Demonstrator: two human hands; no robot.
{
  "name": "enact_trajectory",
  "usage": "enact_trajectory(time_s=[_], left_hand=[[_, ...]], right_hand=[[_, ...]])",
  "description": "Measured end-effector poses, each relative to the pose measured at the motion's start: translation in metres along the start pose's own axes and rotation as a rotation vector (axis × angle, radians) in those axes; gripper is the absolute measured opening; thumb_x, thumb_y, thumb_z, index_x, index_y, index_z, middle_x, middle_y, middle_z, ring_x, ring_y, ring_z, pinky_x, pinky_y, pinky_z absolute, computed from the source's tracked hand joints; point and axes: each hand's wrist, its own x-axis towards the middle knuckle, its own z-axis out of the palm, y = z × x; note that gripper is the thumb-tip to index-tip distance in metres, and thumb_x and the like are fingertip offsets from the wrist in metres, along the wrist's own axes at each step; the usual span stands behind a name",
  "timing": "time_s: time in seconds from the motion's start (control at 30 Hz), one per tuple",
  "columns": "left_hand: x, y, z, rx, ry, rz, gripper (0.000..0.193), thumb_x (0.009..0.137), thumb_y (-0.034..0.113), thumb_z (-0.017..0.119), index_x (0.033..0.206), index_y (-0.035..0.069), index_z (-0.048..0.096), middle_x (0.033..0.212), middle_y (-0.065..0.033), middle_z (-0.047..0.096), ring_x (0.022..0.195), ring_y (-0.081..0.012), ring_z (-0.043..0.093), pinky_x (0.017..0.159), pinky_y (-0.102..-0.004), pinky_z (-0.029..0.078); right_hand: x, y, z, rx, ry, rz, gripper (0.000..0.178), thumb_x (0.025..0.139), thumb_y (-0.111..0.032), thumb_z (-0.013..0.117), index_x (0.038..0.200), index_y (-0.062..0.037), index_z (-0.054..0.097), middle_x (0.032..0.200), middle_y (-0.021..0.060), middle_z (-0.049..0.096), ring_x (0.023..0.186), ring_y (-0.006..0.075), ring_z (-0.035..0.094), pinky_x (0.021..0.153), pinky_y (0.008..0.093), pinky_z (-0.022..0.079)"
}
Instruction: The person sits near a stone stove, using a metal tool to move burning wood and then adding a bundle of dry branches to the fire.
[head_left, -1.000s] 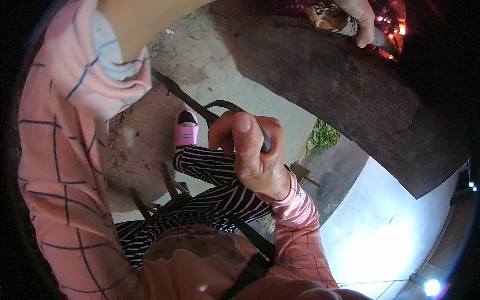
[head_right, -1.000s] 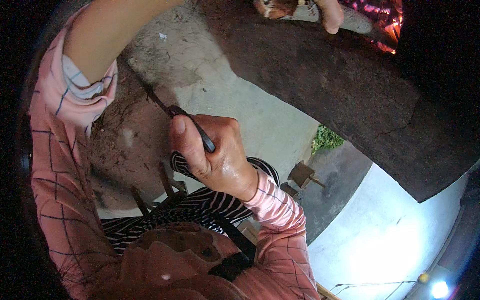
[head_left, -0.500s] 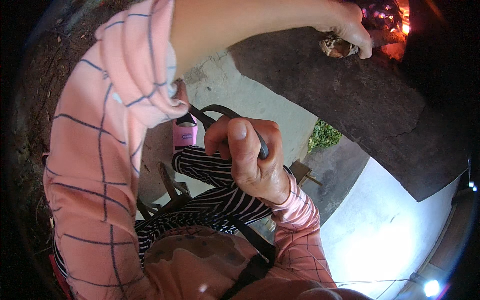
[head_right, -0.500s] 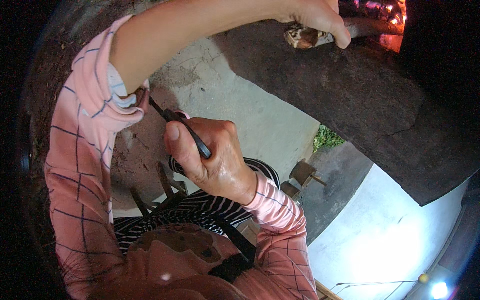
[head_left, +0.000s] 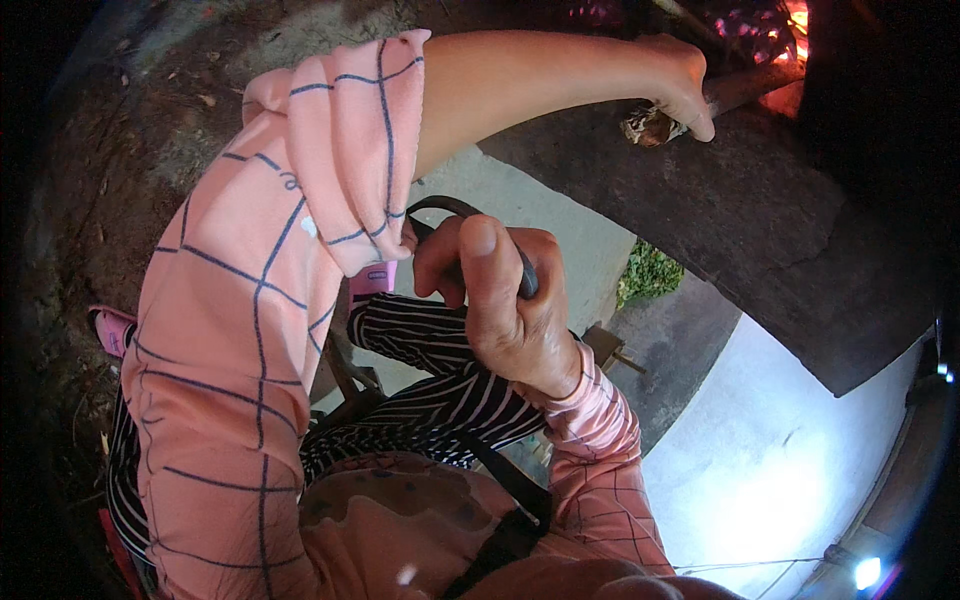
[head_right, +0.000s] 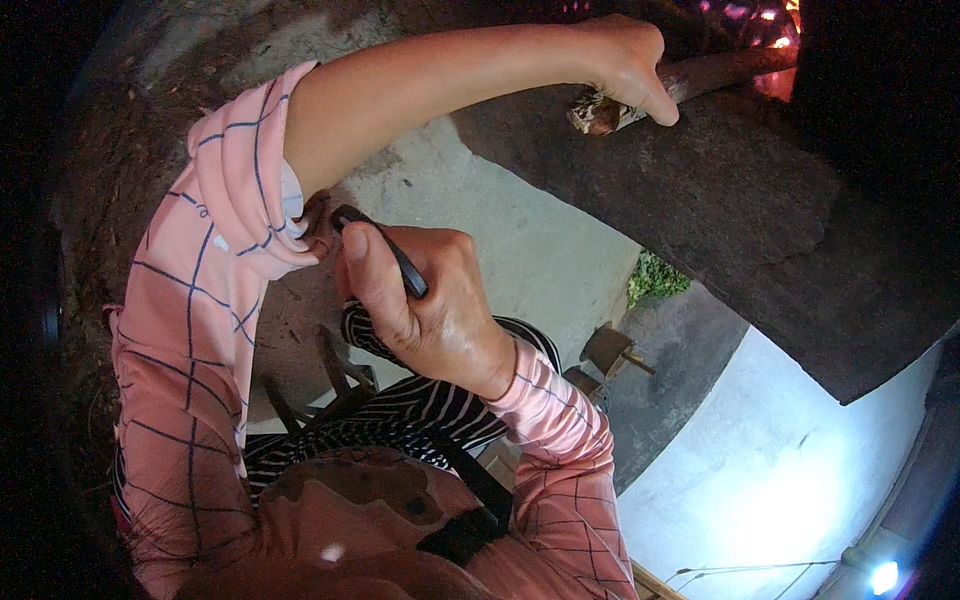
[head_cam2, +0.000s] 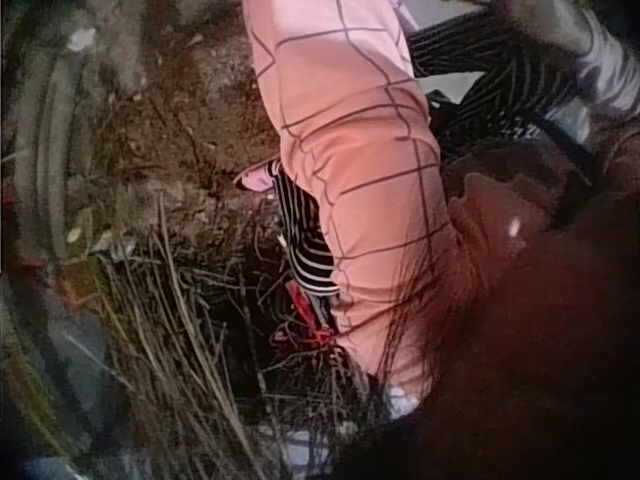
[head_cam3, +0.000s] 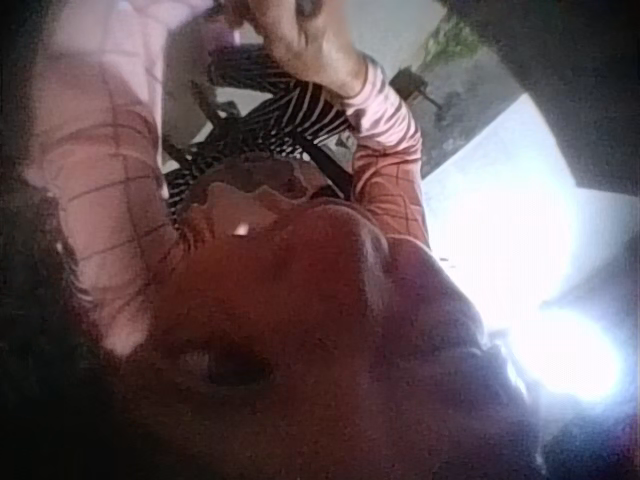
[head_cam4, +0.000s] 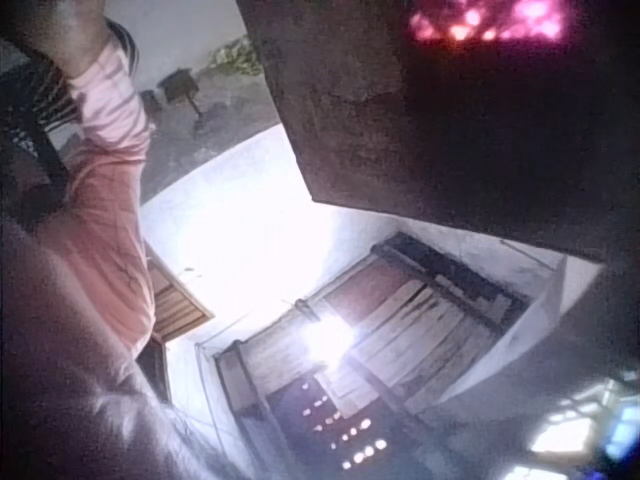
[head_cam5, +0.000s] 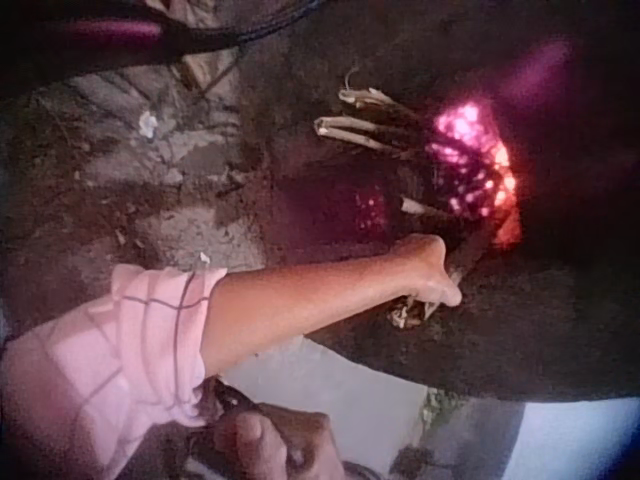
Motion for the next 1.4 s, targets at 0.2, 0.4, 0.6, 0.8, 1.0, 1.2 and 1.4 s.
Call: enact_trajectory(time_s=[0.2,0.4,0.6,0.8,1.0,1.2,1.4], left_hand=[[0.003,0.002,-0.002,-0.006,0.067,-0.013,0.077,0.059,0.067,0.077,0.089,-0.004,0.07,0.096,-0.0177,0.069,0.081,-0.0279,0.068,0.072,-0.0387,0.055],[-0.03,-0.004,-0.017,-0.114,0.362,-0.021,0.056,0.072,0.047,0.072,0.094,-0.005,0.068,0.093,-0.0242,0.067,0.085,-0.0338,0.067,0.075,-0.0404,0.054],[-0.084,0.01,-0.042,-0.014,0.432,-0.214,0.044,0.08,0.042,0.066,0.081,-0.002,0.065,0.085,-0.0229,0.067,0.082,-0.0387,0.066,0.071,-0.0455,0.052],[-0.178,-0.001,-0.064,0.246,0.532,-0.029,0.039,0.077,0.038,0.069,0.07,0.0,0.063,0.073,-0.0194,0.063,0.07,-0.0337,0.062,0.064,-0.0443,0.048],[-0.266,-0.012,-0.054,0.4,0.482,-0.225,0.027,0.081,0.027,0.063,0.077,0.001,0.061,0.081,-0.0141,0.057,0.084,-0.027,0.058,0.071,-0.0419,0.044],[-0.33,-0.001,-0.053,0.321,0.617,-0.281,0.015,0.08,0.021,0.063,0.088,0.009,0.064,0.102,-0.0171,0.056,0.103,-0.0332,0.053,0.087,-0.0429,0.042],[-0.383,0.004,-0.038,-0.088,0.577,-0.162,0.01,0.085,0.01,0.062,0.081,0.001,0.062,0.072,0.0002,0.057,0.071,-0.0084,0.05,0.066,-0.0265,0.042]], right_hand=[[0.001,-0.002,0.003,0.04,0.031,0.028,0.062,0.104,-0.041,0.03,0.068,0.0004,0.06,0.06,0.0022,0.054,0.052,0.0082,0.042,0.05,0.0253,0.033],[0.002,-0.005,0.003,-0.044,0.041,0.014,0.063,0.104,-0.042,0.029,0.067,-0.0008,0.06,0.053,0.0002,0.047,0.05,0.0068,0.04,0.049,0.0239,0.03],[0.004,-0.001,0.008,-0.091,0.076,-0.078,0.065,0.103,-0.045,0.029,0.067,-0.0013,0.06,0.049,0.0,0.045,0.046,0.0071,0.04,0.048,0.0241,0.032],[0.001,-0.002,0.011,-0.194,0.109,-0.086,0.063,0.101,-0.044,0.035,0.064,-0.0012,0.063,0.057,0.0131,0.059,0.058,0.0289,0.061,0.065,0.0382,0.048],[-0.025,0.018,0.046,-0.235,0.057,-0.071,0.056,0.097,-0.048,0.046,0.072,-0.0012,0.066,0.061,0.016,0.062,0.061,0.0285,0.063,0.062,0.0395,0.049],[-0.026,0.026,0.033,0.04,-0.018,0.148,0.076,0.091,-0.07,0.03,0.088,-0.0043,0.068,0.069,0.0048,0.061,0.056,0.0131,0.054,0.052,0.028,0.043],[-0.032,0.034,0.011,0.593,-0.36,0.363,0.07,0.095,-0.066,0.025,0.127,-0.0081,0.048,0.098,0.013,0.059,0.065,0.0071,0.046,0.048,0.0168,0.035]])
